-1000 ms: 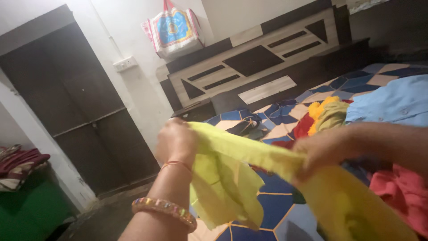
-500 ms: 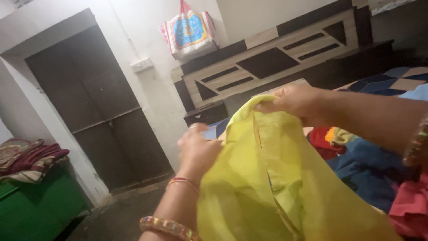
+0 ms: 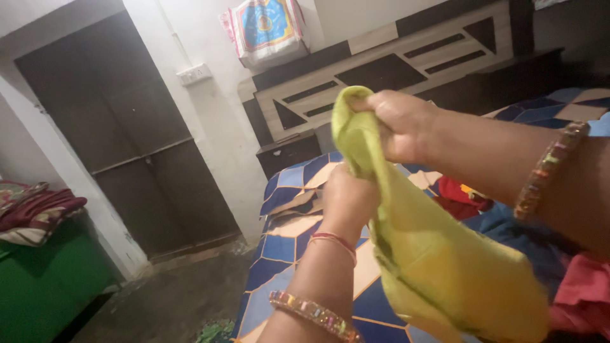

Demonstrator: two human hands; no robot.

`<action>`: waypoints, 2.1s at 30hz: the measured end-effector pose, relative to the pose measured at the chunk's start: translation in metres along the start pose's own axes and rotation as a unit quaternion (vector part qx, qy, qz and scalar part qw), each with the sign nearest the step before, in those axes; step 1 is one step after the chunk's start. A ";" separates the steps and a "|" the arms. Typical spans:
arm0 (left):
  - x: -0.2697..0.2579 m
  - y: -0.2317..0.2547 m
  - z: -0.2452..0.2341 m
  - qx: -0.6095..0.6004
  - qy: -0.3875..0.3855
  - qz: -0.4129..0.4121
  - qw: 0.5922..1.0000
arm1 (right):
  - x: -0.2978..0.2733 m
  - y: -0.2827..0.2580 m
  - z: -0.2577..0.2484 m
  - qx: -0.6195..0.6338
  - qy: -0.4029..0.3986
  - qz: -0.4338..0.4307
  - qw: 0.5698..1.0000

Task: The person folds a yellow garment on a bed, then folds a dark green garment, and finally begins folding a pink garment. The folded items are placed on the bed among other clothes.

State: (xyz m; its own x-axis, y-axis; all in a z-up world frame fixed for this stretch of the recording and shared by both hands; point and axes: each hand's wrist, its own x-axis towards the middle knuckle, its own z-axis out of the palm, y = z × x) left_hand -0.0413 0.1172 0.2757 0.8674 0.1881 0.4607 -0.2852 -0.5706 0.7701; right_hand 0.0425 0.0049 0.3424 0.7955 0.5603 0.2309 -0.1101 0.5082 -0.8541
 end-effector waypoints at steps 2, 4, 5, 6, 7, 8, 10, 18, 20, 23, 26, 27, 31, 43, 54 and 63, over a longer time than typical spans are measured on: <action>0.002 0.002 -0.005 0.025 0.055 -0.064 0.996 | -0.008 0.003 0.014 -0.067 -0.076 -0.014 0.995; 0.003 0.002 -0.014 0.076 0.090 -0.100 0.988 | -0.026 0.013 0.024 -0.381 -0.005 0.004 0.925; 0.004 0.001 -0.019 0.114 0.096 -0.105 0.983 | -0.036 0.020 0.028 -0.524 0.029 0.012 0.851; 0.004 -0.001 -0.024 0.152 0.101 -0.110 0.977 | -0.044 0.027 0.032 -0.538 0.035 0.044 0.841; 0.002 -0.004 -0.029 0.121 0.105 -0.130 0.979 | -0.051 0.032 0.035 -0.553 0.043 0.076 0.829; -0.003 -0.010 -0.034 0.089 0.107 -0.150 0.979 | -0.058 0.036 0.037 -0.567 0.050 0.107 0.815; -0.007 -0.017 -0.043 0.039 0.130 -0.186 0.973 | -0.072 0.042 0.033 -0.505 0.012 0.176 0.845; 0.005 -0.021 -0.064 0.099 0.132 -0.236 0.957 | -0.098 0.091 0.013 -0.470 -0.081 0.238 0.846; 0.009 -0.025 -0.066 0.129 0.136 -0.229 0.955 | -0.086 0.088 0.002 -0.382 -0.099 0.246 0.885; 0.015 -0.048 -0.061 0.129 0.126 -0.194 0.964 | -0.058 0.081 -0.034 -0.757 -0.059 0.088 0.645; 0.020 -0.096 -0.045 0.143 0.093 -0.124 0.977 | -0.025 0.100 -0.094 -0.156 0.070 0.191 0.967; 0.020 -0.115 -0.038 0.154 0.077 -0.098 0.980 | -0.021 0.109 -0.120 -0.178 0.111 0.195 0.958; -0.013 -0.182 0.013 0.146 -0.032 0.000 0.989 | -0.035 0.154 -0.208 -0.435 0.246 0.214 0.839; -0.133 -0.189 0.106 0.364 -0.433 -0.159 0.809 | -0.175 0.236 -0.170 -0.761 -0.052 0.200 0.616; -0.160 -0.209 0.138 0.443 -0.464 -0.065 0.765 | -0.222 0.281 -0.235 -0.724 0.004 0.064 0.687; -0.097 -0.219 0.118 0.404 -0.318 -0.068 0.855 | -0.174 0.248 -0.254 -0.581 0.199 -0.029 0.789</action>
State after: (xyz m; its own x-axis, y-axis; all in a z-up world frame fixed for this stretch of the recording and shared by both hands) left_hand -0.0146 0.1302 0.0105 0.9899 -0.0292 -0.1391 -0.0118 -0.9922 0.1239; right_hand 0.0280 -0.1324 -0.0283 0.9290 0.1905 0.3174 0.3689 -0.5464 -0.7519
